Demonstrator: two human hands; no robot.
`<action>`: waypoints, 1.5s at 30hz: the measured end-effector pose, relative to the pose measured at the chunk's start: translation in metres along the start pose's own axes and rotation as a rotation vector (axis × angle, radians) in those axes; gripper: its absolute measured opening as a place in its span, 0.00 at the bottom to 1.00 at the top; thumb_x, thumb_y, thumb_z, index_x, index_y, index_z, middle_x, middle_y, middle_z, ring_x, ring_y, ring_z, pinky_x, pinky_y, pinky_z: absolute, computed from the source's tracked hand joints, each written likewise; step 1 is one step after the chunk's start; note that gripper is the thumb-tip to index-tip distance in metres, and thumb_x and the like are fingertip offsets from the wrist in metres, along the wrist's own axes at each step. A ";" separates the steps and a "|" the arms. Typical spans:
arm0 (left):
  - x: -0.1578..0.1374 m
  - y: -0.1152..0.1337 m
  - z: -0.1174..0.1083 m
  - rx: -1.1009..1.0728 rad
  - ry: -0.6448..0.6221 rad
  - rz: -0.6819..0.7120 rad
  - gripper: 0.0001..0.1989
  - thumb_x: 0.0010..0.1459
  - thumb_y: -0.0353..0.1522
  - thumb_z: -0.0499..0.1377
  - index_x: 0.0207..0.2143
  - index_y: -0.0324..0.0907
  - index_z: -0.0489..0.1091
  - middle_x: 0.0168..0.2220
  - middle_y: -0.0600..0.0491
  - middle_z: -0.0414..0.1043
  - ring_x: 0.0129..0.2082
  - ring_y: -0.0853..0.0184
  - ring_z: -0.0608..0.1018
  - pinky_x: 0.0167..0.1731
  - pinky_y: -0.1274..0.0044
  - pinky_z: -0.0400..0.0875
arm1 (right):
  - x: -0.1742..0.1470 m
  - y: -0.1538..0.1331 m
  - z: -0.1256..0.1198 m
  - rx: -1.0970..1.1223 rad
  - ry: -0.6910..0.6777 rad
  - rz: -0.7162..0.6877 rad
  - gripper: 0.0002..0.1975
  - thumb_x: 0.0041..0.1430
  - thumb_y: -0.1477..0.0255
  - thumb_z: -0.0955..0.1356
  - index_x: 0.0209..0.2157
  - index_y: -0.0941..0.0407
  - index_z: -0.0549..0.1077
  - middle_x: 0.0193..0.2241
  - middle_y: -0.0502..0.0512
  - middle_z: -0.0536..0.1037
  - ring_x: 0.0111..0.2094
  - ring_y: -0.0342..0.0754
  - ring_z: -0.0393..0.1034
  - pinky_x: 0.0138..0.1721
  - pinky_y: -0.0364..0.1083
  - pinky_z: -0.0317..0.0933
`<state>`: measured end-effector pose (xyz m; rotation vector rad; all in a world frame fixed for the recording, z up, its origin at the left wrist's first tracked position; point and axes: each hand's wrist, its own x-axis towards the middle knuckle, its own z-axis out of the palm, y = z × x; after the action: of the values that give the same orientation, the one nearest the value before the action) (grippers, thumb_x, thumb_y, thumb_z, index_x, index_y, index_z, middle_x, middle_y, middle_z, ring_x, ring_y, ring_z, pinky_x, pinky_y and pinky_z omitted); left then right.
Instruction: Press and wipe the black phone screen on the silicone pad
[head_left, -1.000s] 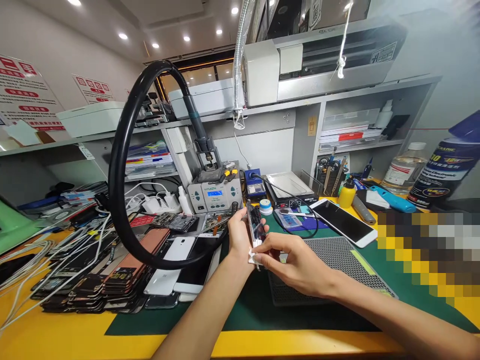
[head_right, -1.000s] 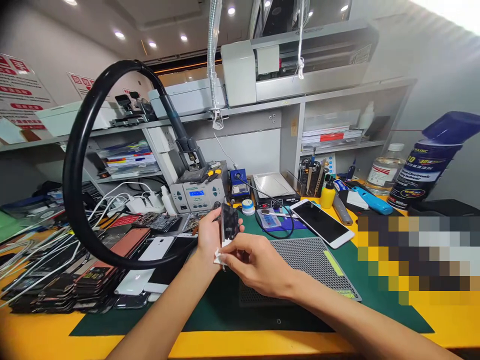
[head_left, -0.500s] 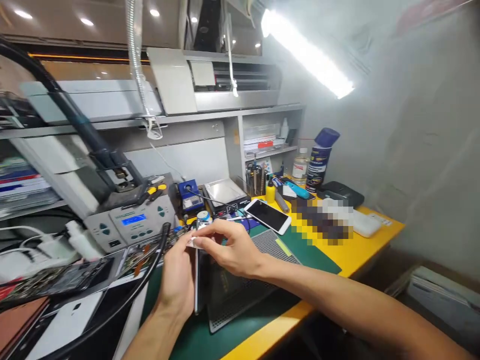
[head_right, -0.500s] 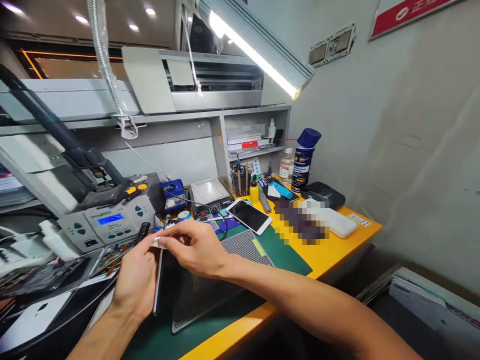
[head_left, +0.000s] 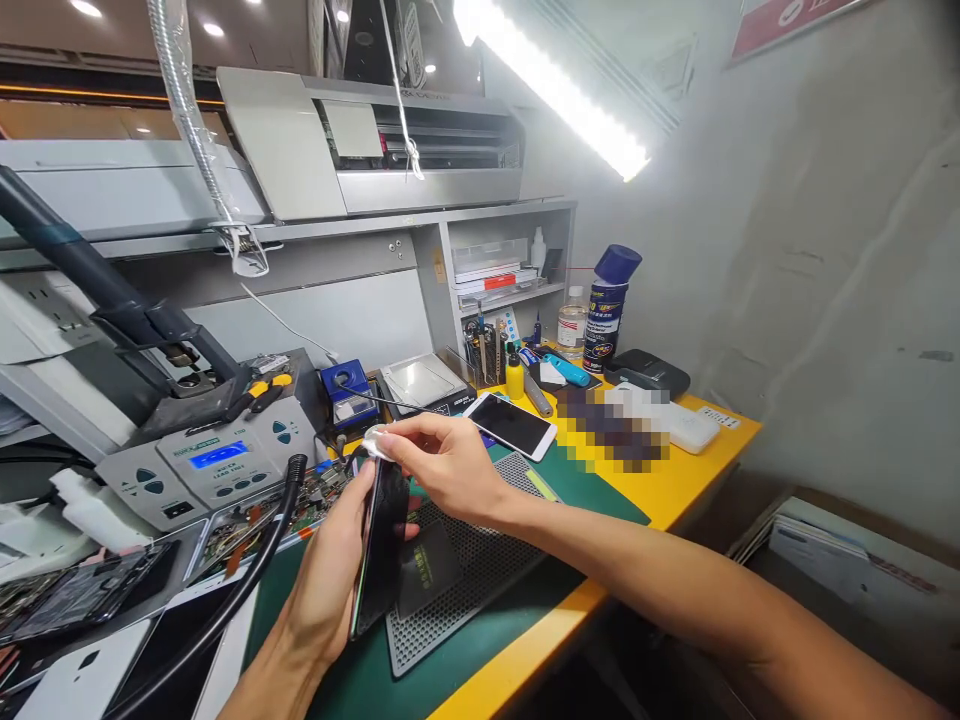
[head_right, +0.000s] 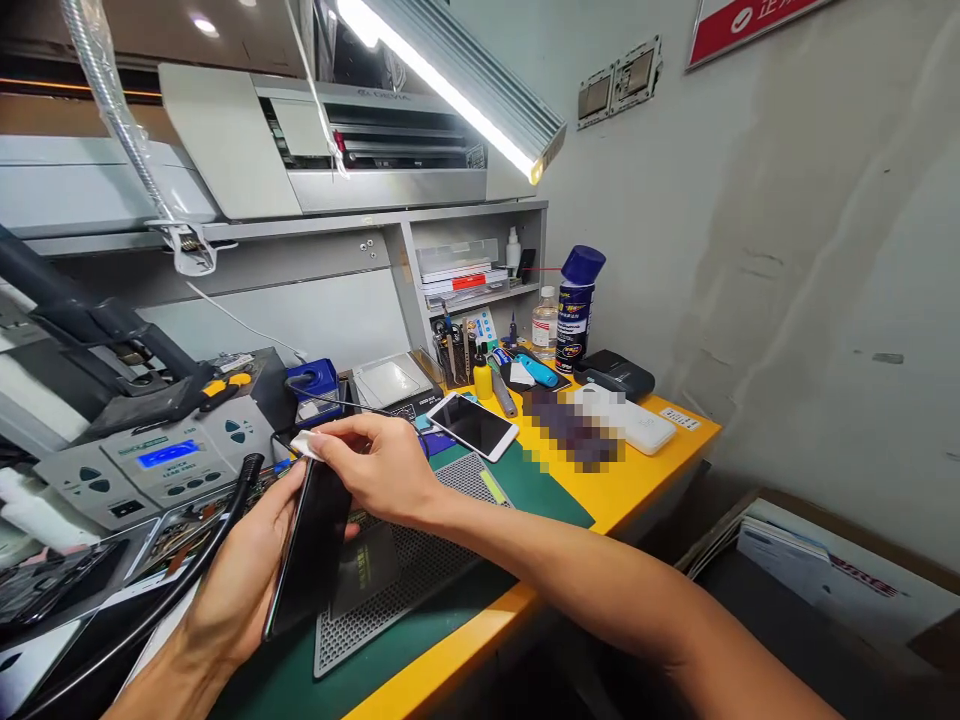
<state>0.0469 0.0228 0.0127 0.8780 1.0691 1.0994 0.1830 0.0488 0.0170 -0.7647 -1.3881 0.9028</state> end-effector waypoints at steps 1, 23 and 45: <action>0.000 0.000 -0.001 0.028 0.000 0.012 0.18 0.66 0.41 0.57 0.50 0.42 0.77 0.41 0.46 0.82 0.33 0.59 0.84 0.30 0.73 0.80 | 0.001 0.000 -0.001 0.003 -0.008 0.023 0.14 0.59 0.62 0.72 0.38 0.58 0.83 0.30 0.53 0.81 0.28 0.43 0.70 0.29 0.41 0.65; -0.011 0.015 -0.009 0.244 -0.103 -0.110 0.34 0.58 0.59 0.53 0.38 0.38 0.80 0.28 0.42 0.80 0.26 0.56 0.81 0.27 0.70 0.77 | 0.025 0.001 -0.022 -0.196 -0.146 -0.084 0.07 0.56 0.68 0.74 0.31 0.57 0.85 0.29 0.52 0.83 0.34 0.46 0.73 0.34 0.42 0.61; -0.024 0.022 -0.019 0.015 -0.040 -0.097 0.31 0.63 0.48 0.53 0.43 0.28 0.79 0.31 0.37 0.81 0.30 0.51 0.83 0.33 0.66 0.80 | 0.024 0.012 -0.014 0.084 -0.112 0.200 0.10 0.56 0.67 0.73 0.30 0.60 0.79 0.22 0.48 0.74 0.23 0.40 0.67 0.23 0.39 0.61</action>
<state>0.0202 0.0054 0.0339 0.8481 1.0776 0.9906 0.1954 0.0766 0.0176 -0.8090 -1.3786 1.1683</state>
